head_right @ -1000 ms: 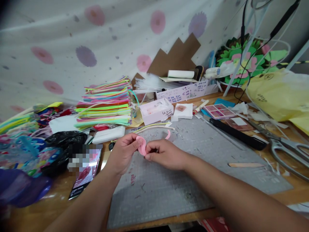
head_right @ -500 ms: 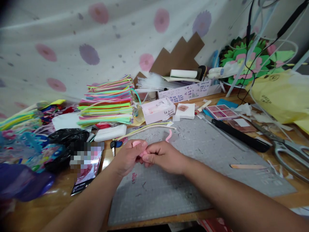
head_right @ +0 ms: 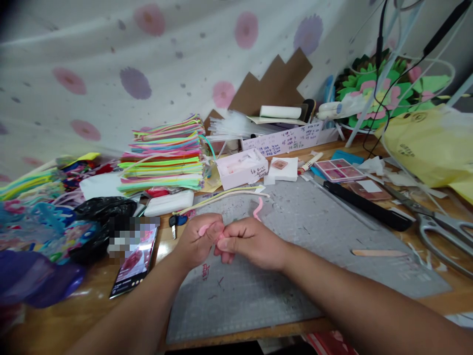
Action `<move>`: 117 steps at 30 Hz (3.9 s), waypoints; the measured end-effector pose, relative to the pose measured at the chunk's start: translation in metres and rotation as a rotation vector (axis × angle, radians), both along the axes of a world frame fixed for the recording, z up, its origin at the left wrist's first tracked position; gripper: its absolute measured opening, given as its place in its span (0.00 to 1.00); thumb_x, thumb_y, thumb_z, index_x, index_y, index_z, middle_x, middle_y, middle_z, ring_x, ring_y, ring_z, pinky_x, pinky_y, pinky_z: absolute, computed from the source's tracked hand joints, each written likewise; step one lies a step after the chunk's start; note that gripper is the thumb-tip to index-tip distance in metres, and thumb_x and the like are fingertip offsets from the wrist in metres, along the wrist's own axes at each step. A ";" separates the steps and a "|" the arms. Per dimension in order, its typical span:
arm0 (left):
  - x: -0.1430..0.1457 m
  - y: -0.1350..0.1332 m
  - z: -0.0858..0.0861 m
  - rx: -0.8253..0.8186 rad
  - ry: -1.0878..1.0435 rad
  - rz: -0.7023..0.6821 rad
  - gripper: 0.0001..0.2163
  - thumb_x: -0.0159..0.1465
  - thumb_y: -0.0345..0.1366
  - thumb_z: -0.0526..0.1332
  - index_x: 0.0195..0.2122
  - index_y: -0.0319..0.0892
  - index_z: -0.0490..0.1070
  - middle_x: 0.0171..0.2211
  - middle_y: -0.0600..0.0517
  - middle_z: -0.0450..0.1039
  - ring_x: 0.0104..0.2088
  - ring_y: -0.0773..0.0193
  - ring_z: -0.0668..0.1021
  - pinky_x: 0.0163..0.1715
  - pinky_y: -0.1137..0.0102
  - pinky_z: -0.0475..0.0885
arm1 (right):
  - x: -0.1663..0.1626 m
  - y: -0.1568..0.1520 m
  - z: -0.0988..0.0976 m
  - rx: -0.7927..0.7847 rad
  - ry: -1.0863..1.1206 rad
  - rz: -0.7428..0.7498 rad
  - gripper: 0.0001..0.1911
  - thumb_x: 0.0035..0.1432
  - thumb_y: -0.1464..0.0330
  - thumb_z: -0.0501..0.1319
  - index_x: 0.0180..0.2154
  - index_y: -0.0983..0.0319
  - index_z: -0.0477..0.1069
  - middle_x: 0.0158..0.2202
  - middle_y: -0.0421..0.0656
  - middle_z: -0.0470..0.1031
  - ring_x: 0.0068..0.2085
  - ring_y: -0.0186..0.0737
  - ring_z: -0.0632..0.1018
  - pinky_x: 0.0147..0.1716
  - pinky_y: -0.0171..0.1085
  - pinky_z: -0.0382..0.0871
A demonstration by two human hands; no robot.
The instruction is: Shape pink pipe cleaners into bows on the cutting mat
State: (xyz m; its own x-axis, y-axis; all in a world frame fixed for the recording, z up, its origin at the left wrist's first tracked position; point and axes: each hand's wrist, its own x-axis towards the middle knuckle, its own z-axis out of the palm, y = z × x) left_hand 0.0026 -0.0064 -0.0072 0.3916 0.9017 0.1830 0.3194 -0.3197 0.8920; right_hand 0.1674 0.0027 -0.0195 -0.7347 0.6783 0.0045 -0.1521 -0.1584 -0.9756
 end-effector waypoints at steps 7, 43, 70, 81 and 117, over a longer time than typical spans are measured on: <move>-0.002 0.005 -0.007 -0.115 -0.141 0.067 0.20 0.60 0.49 0.54 0.18 0.40 0.61 0.14 0.56 0.63 0.16 0.70 0.67 0.18 0.74 0.58 | -0.001 0.003 0.000 0.062 -0.045 -0.015 0.17 0.53 0.58 0.61 0.26 0.67 0.71 0.22 0.40 0.72 0.24 0.30 0.71 0.27 0.31 0.64; -0.002 0.007 -0.008 0.139 0.025 0.306 0.20 0.62 0.44 0.53 0.16 0.41 0.57 0.15 0.57 0.55 0.18 0.70 0.61 0.20 0.72 0.55 | 0.001 0.012 -0.005 -0.025 -0.081 -0.011 0.19 0.50 0.55 0.62 0.26 0.66 0.71 0.21 0.40 0.71 0.23 0.31 0.71 0.26 0.32 0.66; 0.004 0.010 -0.006 -0.272 -0.460 0.270 0.05 0.54 0.34 0.63 0.28 0.39 0.67 0.23 0.57 0.67 0.22 0.73 0.67 0.23 0.76 0.62 | -0.002 0.008 0.001 0.482 -0.346 -0.339 0.16 0.57 0.64 0.53 0.20 0.63 0.66 0.20 0.39 0.69 0.24 0.32 0.69 0.25 0.31 0.60; 0.008 0.009 -0.005 -0.279 -0.435 0.284 0.04 0.54 0.33 0.61 0.25 0.39 0.66 0.20 0.58 0.66 0.19 0.74 0.66 0.20 0.76 0.61 | -0.002 0.008 0.000 0.543 -0.371 -0.307 0.16 0.58 0.64 0.53 0.21 0.63 0.66 0.19 0.37 0.66 0.23 0.30 0.67 0.23 0.31 0.57; 0.008 0.006 -0.006 -0.369 -0.428 0.127 0.05 0.56 0.34 0.62 0.28 0.40 0.66 0.22 0.56 0.71 0.22 0.71 0.73 0.25 0.75 0.66 | 0.001 0.014 0.005 0.386 -0.320 -0.473 0.10 0.54 0.65 0.56 0.25 0.63 0.69 0.23 0.39 0.69 0.25 0.32 0.68 0.25 0.32 0.61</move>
